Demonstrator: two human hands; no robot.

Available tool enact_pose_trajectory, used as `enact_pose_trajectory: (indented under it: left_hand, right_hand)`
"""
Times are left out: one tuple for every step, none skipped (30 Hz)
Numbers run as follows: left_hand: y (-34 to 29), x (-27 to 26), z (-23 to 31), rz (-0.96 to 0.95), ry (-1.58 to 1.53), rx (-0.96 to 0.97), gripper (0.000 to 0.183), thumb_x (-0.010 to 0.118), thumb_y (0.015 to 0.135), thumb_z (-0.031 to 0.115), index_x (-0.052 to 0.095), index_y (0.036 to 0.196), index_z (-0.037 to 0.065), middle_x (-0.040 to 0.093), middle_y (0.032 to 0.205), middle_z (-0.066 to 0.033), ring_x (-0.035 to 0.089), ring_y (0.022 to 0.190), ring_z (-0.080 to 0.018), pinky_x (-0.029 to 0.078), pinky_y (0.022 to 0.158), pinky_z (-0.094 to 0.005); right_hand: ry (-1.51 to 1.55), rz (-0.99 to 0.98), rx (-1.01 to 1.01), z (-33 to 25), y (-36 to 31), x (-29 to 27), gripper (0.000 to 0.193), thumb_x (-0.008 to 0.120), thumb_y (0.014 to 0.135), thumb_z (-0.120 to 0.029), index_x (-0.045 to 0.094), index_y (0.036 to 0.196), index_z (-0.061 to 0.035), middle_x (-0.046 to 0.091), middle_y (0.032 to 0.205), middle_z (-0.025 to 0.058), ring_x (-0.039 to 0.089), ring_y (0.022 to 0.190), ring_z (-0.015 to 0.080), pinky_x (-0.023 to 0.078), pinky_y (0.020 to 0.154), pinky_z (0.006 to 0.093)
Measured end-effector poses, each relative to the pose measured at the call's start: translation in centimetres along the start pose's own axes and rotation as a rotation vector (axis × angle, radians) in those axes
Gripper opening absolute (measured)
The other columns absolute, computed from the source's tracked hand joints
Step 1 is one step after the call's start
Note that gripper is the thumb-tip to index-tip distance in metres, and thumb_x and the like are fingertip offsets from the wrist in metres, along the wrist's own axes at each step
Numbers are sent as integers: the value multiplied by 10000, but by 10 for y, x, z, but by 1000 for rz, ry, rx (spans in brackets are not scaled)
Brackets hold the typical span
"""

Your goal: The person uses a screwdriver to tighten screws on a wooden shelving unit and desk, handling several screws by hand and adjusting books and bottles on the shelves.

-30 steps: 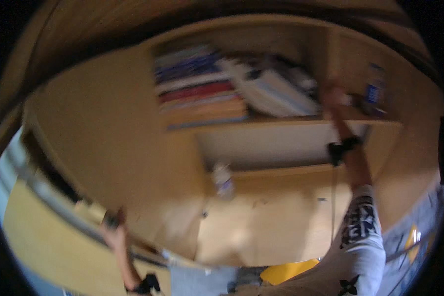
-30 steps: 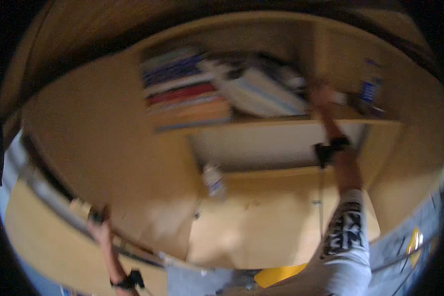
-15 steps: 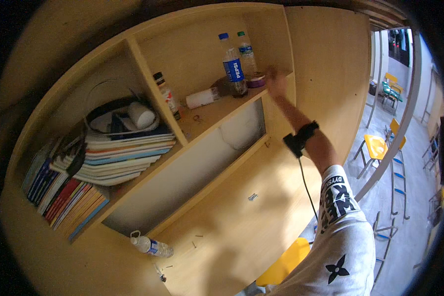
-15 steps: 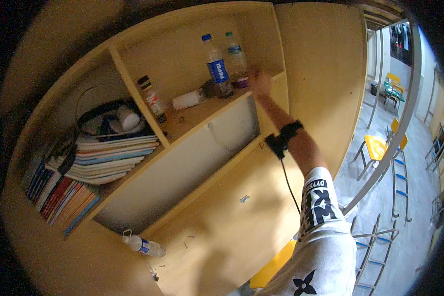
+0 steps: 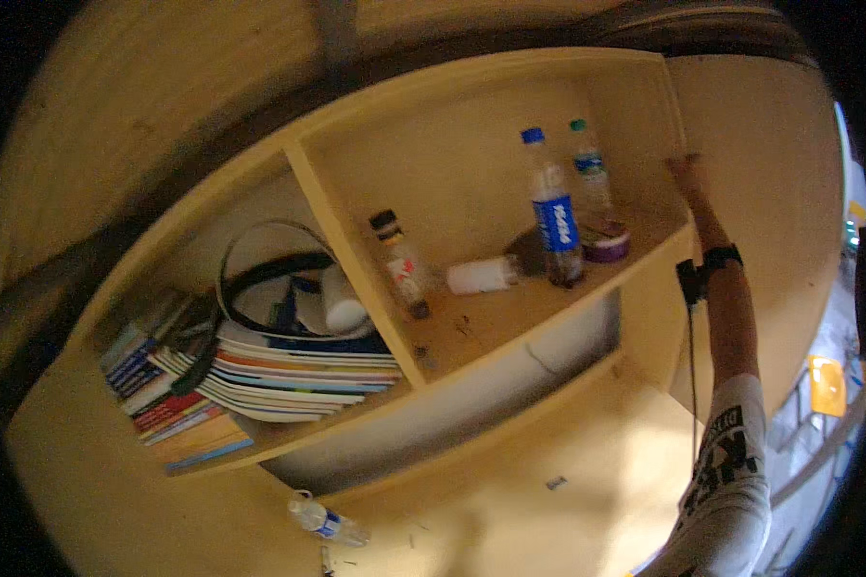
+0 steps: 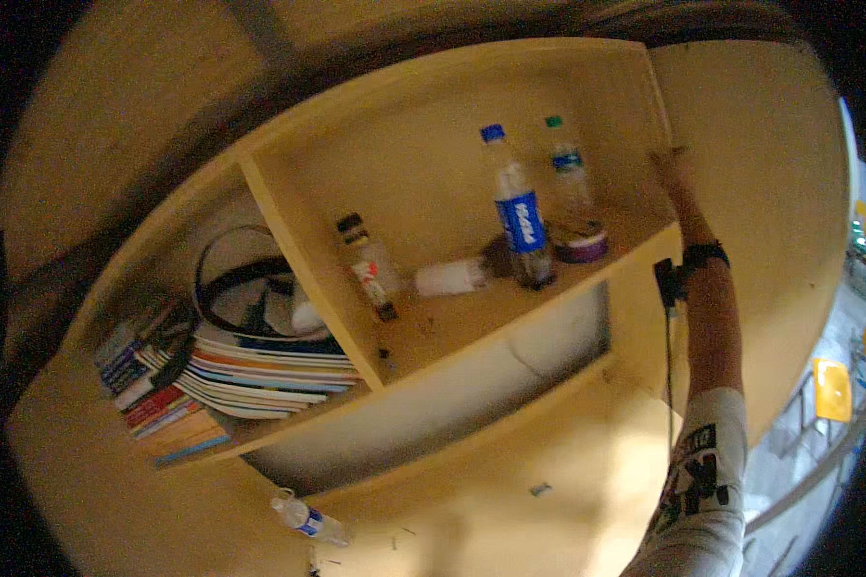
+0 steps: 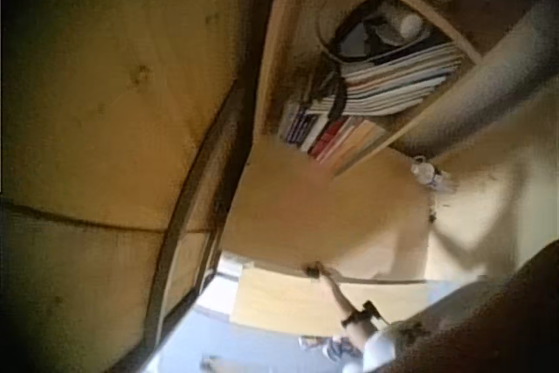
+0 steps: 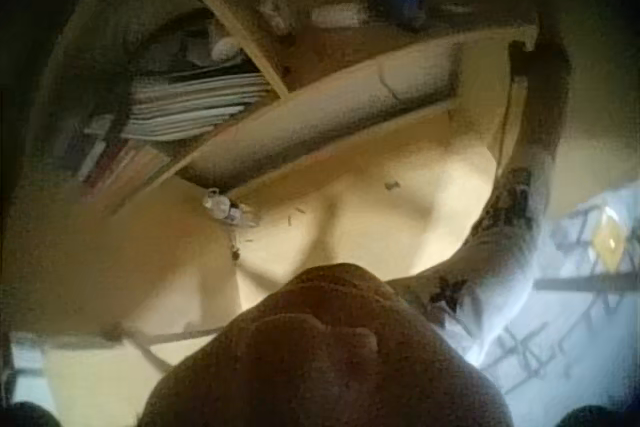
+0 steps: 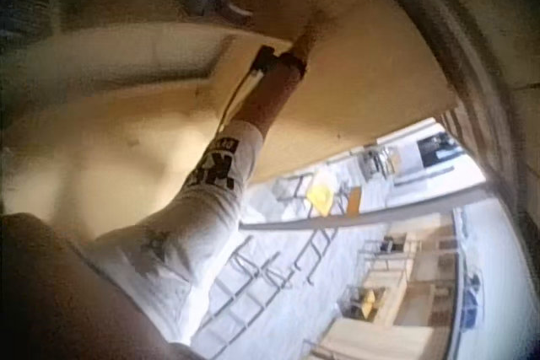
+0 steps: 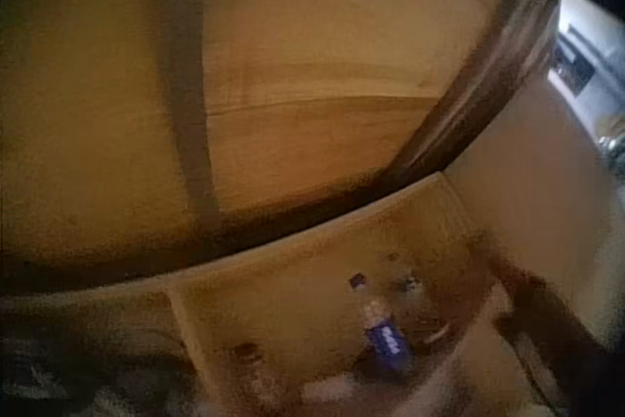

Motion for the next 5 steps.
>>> enact_pose_trajectory:
  left_hand:
    - [-1, -19, -4, 21, 23, -10, 210, 624, 843, 150, 555, 994, 21, 533, 819, -42, 489, 776, -144, 416, 700, -289]
    - [-4, -34, -8, 41, 52, -22, 225, 624, 847, 161, 559, 1009, 19, 538, 828, -43, 494, 786, -145, 419, 708, -289]
    - [-5, -38, -22, 31, 57, -43, 241, 624, 850, 172, 563, 1023, 17, 543, 837, -44, 498, 797, -145, 421, 716, -289]
    - [-7, -42, -39, 28, 52, -64, 256, 625, 854, 183, 567, 1038, 14, 548, 846, -44, 502, 807, -145, 424, 724, -288]
    - [-9, -45, -51, 25, 48, -79, 272, 625, 857, 194, 571, 1052, 12, 553, 855, -45, 507, 818, -145, 426, 732, -288]
  right_hand:
    - [14, -16, 27, 5, -2, 28, 784, 617, 825, -475, 283, 1358, -8, 507, 1267, 198, 555, 1060, 346, 424, 935, 444]
    - [20, -46, 42, 0, -15, 57, 780, 616, 826, -474, 285, 1357, -9, 508, 1265, 198, 555, 1059, 345, 425, 934, 443]
    - [22, -58, 23, 0, -21, 68, 777, 616, 826, -472, 287, 1355, -9, 508, 1264, 198, 556, 1059, 345, 425, 934, 443]
    - [25, -80, -18, 1, -30, 79, 773, 615, 827, -470, 288, 1354, -9, 509, 1263, 197, 556, 1058, 344, 425, 933, 442]
    - [58, -109, -66, -16, -41, 99, 770, 615, 827, -469, 290, 1353, -9, 510, 1261, 197, 556, 1057, 344, 426, 932, 442]
Point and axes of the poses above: each hand's wrist, its own y-axis towards the middle knuckle, its own x-axis out of the palm, z = x × y, the point moved 6 cm from there along y, towards the middle knuckle
